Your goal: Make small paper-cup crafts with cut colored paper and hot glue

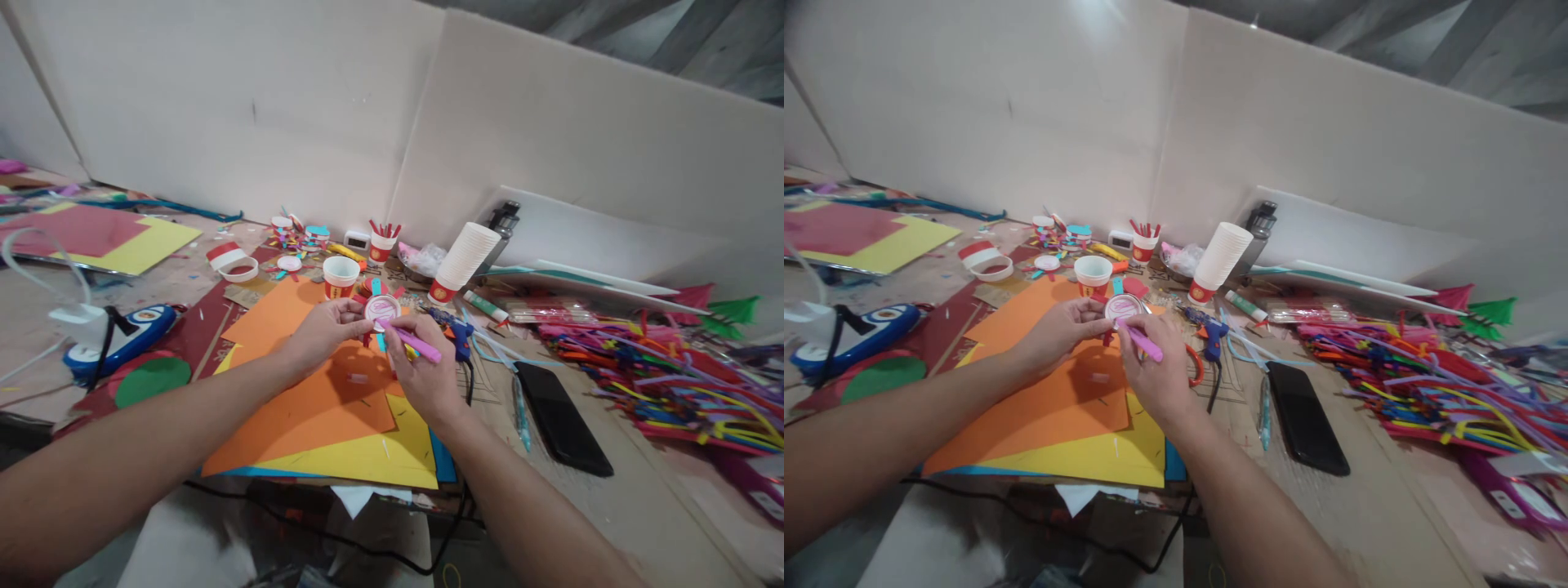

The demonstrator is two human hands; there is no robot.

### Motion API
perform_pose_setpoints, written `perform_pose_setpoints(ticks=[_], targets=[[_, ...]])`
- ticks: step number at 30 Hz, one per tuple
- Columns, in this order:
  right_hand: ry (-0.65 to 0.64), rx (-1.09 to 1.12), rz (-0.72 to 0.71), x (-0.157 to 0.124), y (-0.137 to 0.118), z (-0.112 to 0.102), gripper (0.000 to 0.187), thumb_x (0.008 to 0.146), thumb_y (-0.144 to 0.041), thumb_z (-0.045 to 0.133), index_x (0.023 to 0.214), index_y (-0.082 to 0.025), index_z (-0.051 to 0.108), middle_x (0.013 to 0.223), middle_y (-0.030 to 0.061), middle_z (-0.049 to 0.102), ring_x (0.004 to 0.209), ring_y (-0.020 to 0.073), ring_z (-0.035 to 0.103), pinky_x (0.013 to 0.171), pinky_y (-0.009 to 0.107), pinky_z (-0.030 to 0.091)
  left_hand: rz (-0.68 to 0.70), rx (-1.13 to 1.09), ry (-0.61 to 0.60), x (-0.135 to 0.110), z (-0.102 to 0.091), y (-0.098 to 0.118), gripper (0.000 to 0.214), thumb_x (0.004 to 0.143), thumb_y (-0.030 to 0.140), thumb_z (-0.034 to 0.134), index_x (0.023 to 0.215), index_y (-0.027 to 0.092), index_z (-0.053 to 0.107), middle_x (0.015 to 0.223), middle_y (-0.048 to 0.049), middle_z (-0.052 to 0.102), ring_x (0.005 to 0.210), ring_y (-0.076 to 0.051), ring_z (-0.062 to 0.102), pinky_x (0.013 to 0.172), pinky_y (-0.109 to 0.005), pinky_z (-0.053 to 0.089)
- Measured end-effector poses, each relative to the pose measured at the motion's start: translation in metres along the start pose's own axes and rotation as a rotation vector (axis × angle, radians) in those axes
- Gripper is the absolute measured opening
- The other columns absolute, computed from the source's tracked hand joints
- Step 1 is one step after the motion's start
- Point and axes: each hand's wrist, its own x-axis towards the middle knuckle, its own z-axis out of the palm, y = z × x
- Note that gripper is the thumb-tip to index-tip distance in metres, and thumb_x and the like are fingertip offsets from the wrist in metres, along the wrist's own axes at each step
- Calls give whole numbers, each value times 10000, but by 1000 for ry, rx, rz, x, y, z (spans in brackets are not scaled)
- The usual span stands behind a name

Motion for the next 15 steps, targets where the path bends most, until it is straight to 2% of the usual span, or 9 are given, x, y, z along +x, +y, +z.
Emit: perform_pose_setpoints(ticks=[5,11,15], targets=[[8,18,1,0,0,1,87,916,-279,554,917,-213,611,861,43,669,808,178,622,727,337,495,6,35,-45,-1,2,1,352,662,304,819,909,124,644,870,-57,724,697,-126,635,717,-279,485],[23,-41,4,0,6,-2,77,907,-270,572,872,-212,610,811,36,663,782,185,613,704,340,482,0,28,47,-1,1,2,370,655,306,822,916,117,642,857,-61,726,698,-129,635,724,-284,482],[90,-73,33,2,11,-4,76,906,-271,580,889,-211,623,835,41,670,801,193,624,722,353,484,7,29,22,-2,0,3,366,670,320,815,928,119,651,876,-64,727,697,-126,634,718,-282,484]])
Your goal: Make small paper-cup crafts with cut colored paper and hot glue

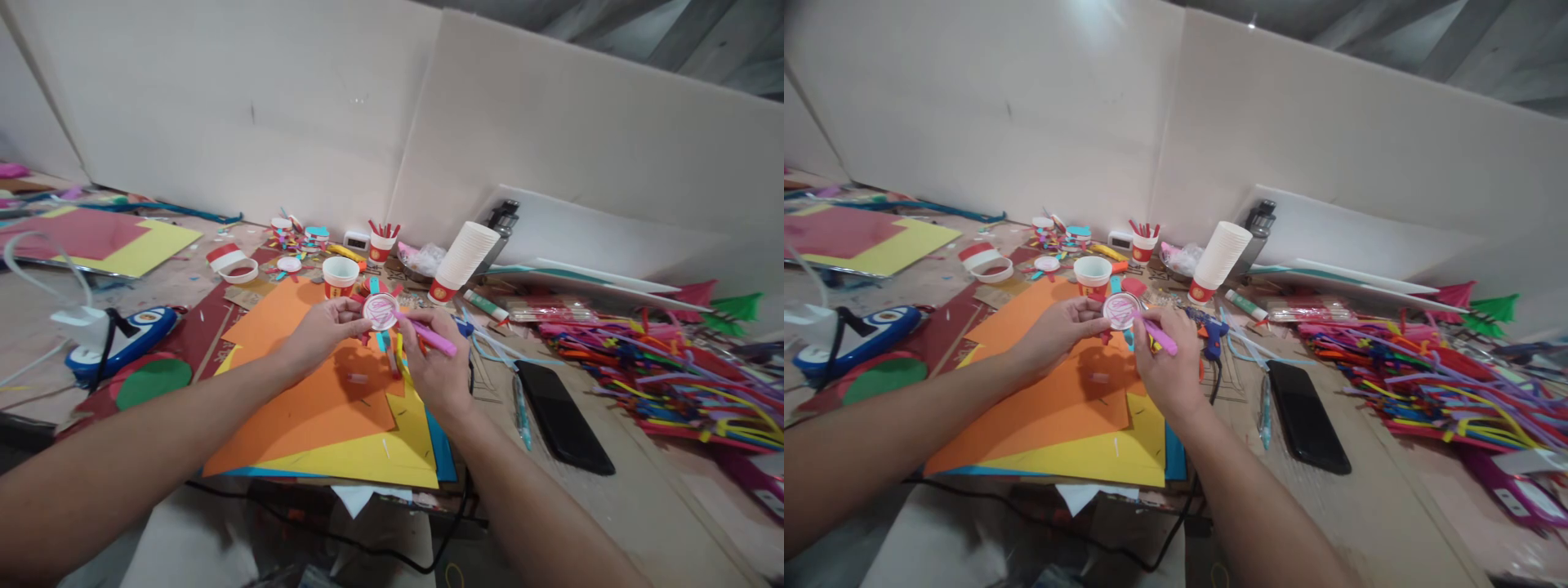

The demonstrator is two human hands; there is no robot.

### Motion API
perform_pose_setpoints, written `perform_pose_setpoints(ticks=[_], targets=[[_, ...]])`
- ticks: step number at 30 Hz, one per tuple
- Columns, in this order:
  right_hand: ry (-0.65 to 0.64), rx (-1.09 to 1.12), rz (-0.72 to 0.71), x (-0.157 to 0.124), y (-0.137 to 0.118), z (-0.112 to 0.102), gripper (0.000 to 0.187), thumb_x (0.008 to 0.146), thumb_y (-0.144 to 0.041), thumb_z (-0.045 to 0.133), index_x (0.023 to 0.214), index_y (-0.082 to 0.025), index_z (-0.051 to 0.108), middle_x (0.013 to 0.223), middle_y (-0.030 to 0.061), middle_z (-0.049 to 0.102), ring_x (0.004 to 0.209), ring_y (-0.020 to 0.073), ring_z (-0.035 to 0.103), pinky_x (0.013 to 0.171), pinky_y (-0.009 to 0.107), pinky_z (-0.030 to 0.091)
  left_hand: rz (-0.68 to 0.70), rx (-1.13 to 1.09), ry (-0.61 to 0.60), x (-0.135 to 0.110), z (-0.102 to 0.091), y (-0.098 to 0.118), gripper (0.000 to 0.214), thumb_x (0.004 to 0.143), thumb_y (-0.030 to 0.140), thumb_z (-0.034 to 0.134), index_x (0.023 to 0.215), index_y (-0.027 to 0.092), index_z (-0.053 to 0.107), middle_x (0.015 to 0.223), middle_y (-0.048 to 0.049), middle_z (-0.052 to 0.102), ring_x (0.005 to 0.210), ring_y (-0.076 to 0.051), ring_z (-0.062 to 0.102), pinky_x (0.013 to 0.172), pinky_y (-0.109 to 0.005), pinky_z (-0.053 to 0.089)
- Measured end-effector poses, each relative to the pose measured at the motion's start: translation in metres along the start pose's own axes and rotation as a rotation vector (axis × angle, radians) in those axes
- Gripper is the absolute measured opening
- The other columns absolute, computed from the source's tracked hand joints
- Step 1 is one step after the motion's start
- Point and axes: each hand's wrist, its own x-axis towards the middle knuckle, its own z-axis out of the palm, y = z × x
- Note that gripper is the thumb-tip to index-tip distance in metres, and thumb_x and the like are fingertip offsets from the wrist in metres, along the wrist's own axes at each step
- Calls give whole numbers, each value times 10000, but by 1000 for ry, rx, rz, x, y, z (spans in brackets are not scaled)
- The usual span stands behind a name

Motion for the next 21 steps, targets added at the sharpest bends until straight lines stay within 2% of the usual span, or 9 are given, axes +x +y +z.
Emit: perform_pose_setpoints(ticks=[6,10,13,21], targets=[[-27,-12,6,-1,-1,0,85,902,-285,587,877,-214,626,834,40,670,799,194,621,717,351,481,-5,-25,34,0,1,1,365,636,310,837,889,124,651,859,-60,724,710,-137,640,723,-289,486],[5,115,77,-2,-1,1,81,901,-276,592,919,-206,629,858,42,670,810,184,632,737,341,496,-21,-104,53,4,-2,1,360,636,283,836,892,112,650,820,-54,714,654,-117,619,707,-279,487],[7,183,122,-2,0,2,106,904,-286,588,954,-202,629,887,47,669,825,183,635,749,337,500,-41,-164,65,7,-7,1,333,660,257,820,909,101,664,853,-73,719,699,-115,630,701,-246,484],[-64,160,24,-1,4,4,165,920,-223,541,1053,-236,638,1012,54,651,975,205,577,875,373,459,-135,-267,131,11,-13,2,170,752,136,708,918,107,689,847,-68,718,707,-100,641,697,-224,509]])
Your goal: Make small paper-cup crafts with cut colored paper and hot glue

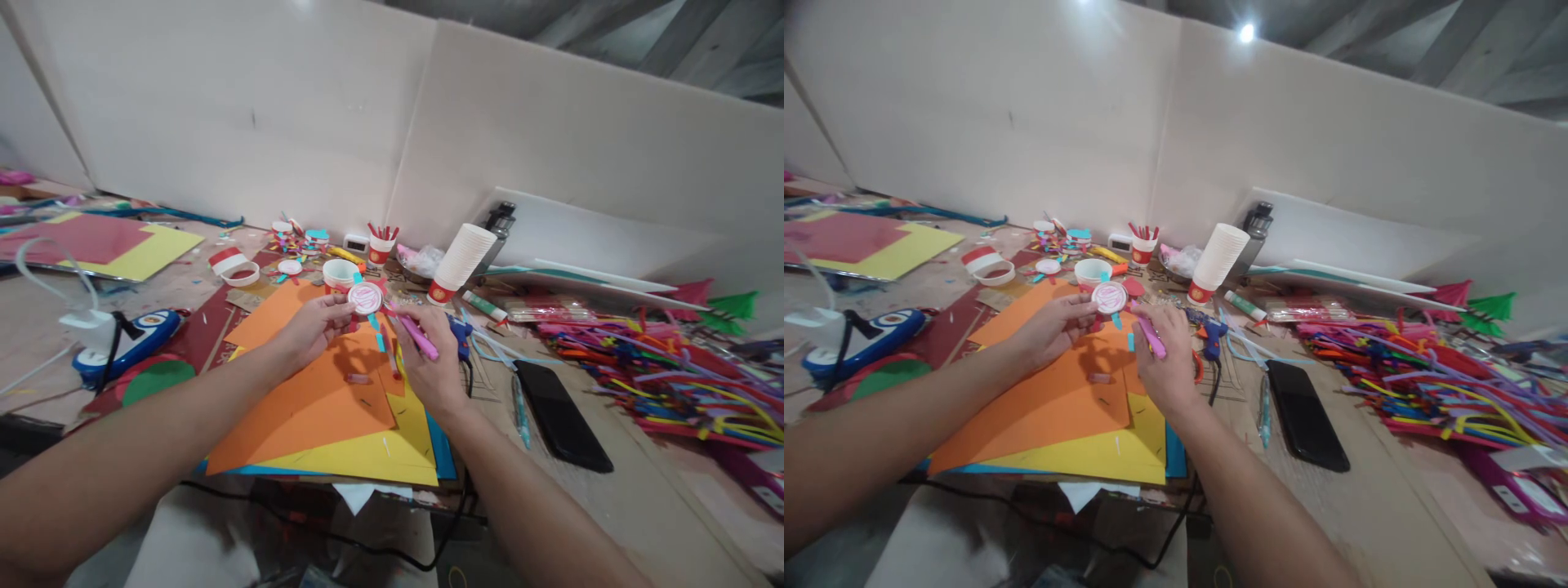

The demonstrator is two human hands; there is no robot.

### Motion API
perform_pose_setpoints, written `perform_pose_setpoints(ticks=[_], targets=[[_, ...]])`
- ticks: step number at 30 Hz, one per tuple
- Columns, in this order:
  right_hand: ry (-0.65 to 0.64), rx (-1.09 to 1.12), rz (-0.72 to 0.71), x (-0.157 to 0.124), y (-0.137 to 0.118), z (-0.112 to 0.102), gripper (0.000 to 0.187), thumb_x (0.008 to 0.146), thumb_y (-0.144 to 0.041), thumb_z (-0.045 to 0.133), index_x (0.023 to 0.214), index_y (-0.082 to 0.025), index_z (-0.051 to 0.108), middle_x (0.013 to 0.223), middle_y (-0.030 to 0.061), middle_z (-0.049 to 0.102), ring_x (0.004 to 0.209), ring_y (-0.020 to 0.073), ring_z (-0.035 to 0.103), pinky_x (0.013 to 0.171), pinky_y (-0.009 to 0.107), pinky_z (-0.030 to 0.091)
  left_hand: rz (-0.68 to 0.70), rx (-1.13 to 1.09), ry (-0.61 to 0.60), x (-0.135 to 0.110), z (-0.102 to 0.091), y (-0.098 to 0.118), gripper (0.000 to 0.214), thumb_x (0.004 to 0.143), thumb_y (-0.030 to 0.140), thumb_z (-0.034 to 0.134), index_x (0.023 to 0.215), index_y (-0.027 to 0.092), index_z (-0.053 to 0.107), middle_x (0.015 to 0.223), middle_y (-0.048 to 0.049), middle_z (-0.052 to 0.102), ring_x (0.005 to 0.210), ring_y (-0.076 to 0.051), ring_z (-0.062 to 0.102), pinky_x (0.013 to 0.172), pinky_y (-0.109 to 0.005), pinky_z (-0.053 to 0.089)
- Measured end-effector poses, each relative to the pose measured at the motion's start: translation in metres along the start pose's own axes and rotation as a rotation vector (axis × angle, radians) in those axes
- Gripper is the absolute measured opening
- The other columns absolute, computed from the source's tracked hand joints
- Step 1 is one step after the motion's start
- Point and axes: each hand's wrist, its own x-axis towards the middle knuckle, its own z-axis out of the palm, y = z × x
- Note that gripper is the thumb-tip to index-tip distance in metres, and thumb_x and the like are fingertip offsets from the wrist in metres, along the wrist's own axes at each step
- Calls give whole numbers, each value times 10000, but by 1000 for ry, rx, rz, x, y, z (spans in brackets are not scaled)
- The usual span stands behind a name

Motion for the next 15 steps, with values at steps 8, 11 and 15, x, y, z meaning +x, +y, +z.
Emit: perform_pose_setpoints(ticks=[8,11,15], targets=[[-386,-322,115,-2,17,10,318,819,-62,534,977,-261,725,954,65,668,955,246,516,839,405,320,139,20,84,2,-4,7,178,701,174,744,855,140,664,779,-16,687,693,-99,636,641,-213,475],[-535,-420,105,-2,17,16,380,793,-25,535,1017,-267,725,987,71,673,984,255,495,833,416,267,143,18,88,3,-6,8,199,686,194,760,849,139,659,778,-14,680,682,-94,621,624,-210,461],[-599,-488,74,-5,18,21,314,873,-127,527,1065,-281,721,1027,86,647,1025,282,456,828,423,250,150,-8,90,4,-9,9,183,674,172,760,815,138,647,748,6,658,625,-74,581,604,-208,457]])
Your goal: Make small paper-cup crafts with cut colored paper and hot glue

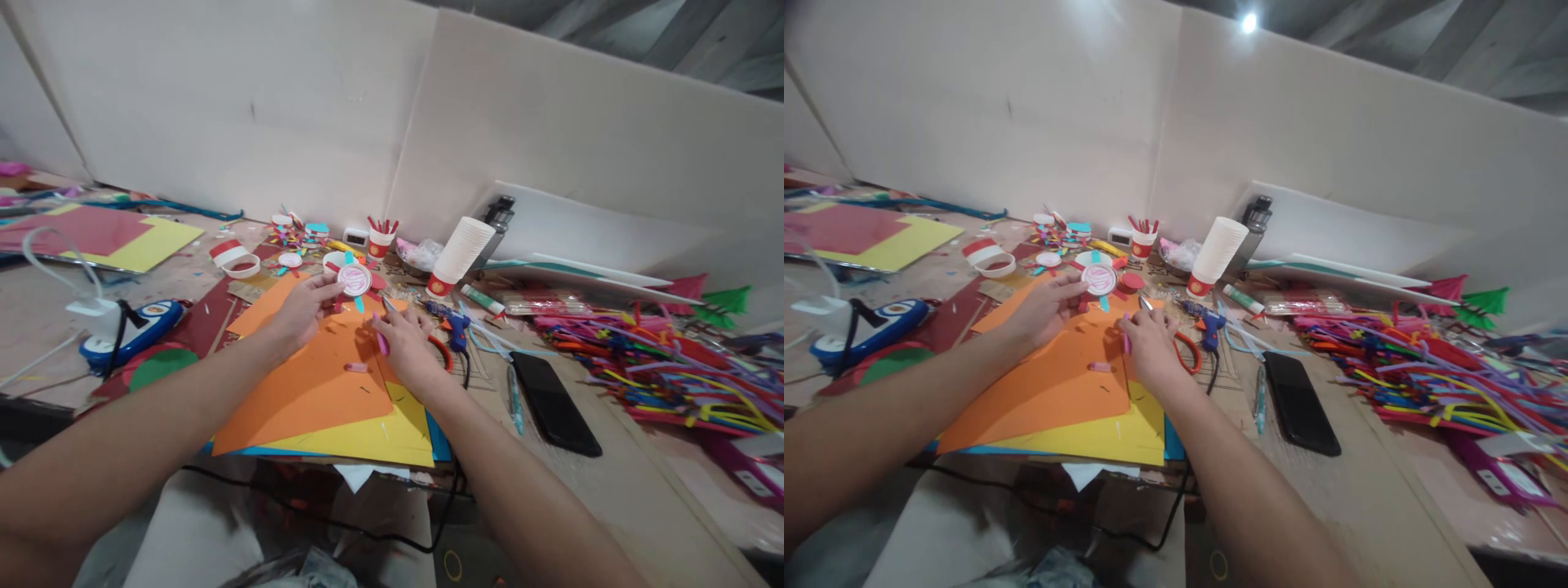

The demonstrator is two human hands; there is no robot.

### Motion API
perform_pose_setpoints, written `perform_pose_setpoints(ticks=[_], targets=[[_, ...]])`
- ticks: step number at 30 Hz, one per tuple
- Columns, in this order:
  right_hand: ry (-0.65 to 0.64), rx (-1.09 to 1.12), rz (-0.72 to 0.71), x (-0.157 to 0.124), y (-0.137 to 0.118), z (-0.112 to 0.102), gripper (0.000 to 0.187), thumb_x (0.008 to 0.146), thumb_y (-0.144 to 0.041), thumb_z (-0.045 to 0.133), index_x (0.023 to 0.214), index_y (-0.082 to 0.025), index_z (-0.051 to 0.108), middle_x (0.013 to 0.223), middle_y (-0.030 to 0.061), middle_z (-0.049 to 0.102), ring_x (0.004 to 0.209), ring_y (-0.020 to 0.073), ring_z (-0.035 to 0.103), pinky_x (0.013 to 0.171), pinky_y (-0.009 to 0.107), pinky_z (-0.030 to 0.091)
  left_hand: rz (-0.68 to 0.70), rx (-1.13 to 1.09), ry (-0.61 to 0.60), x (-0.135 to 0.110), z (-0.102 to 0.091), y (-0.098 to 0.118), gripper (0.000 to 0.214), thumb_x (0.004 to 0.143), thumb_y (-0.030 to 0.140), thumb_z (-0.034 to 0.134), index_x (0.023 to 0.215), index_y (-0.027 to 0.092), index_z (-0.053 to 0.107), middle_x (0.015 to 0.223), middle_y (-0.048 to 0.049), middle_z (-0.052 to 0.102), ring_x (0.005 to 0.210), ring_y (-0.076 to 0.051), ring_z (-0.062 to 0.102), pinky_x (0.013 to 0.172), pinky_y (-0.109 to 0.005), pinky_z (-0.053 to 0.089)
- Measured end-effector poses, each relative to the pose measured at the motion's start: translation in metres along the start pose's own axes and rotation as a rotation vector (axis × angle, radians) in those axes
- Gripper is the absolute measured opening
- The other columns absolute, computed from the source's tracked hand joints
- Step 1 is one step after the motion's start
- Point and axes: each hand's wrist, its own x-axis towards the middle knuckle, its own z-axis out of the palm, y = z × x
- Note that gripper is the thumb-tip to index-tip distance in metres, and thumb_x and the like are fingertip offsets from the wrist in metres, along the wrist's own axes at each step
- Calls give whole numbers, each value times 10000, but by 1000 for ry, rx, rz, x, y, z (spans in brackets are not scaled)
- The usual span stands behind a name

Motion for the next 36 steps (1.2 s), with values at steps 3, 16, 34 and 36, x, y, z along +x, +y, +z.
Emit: perform_pose_setpoints(ticks=[3,16,34,36], targets=[[33,-11,21,-2,0,3,306,887,-177,542,1083,-331,719,1117,76,626,1019,284,460,824,425,247,-20,-8,8,2,-1,1,175,678,167,751,804,139,633,730,13,650,594,-68,569,589,-205,453],[-80,225,-115,-17,-33,-19,189,870,-387,659,978,-251,733,1004,55,665,1026,246,501,851,392,273,-9,6,-41,2,-2,5,197,663,186,773,793,142,632,702,13,640,608,-72,572,581,-198,430],[105,284,-30,-11,-21,-16,158,902,-207,571,799,-198,691,896,50,697,908,198,594,814,360,310,120,63,-7,12,-12,10,276,607,274,832,822,161,701,788,-4,669,659,-78,559,600,-194,430],[122,303,-26,-11,-19,-16,143,890,-195,573,804,-196,687,896,50,699,912,201,599,834,367,326,121,69,7,14,-14,11,319,601,282,837,867,162,711,824,-11,683,674,-77,568,613,-193,433]])
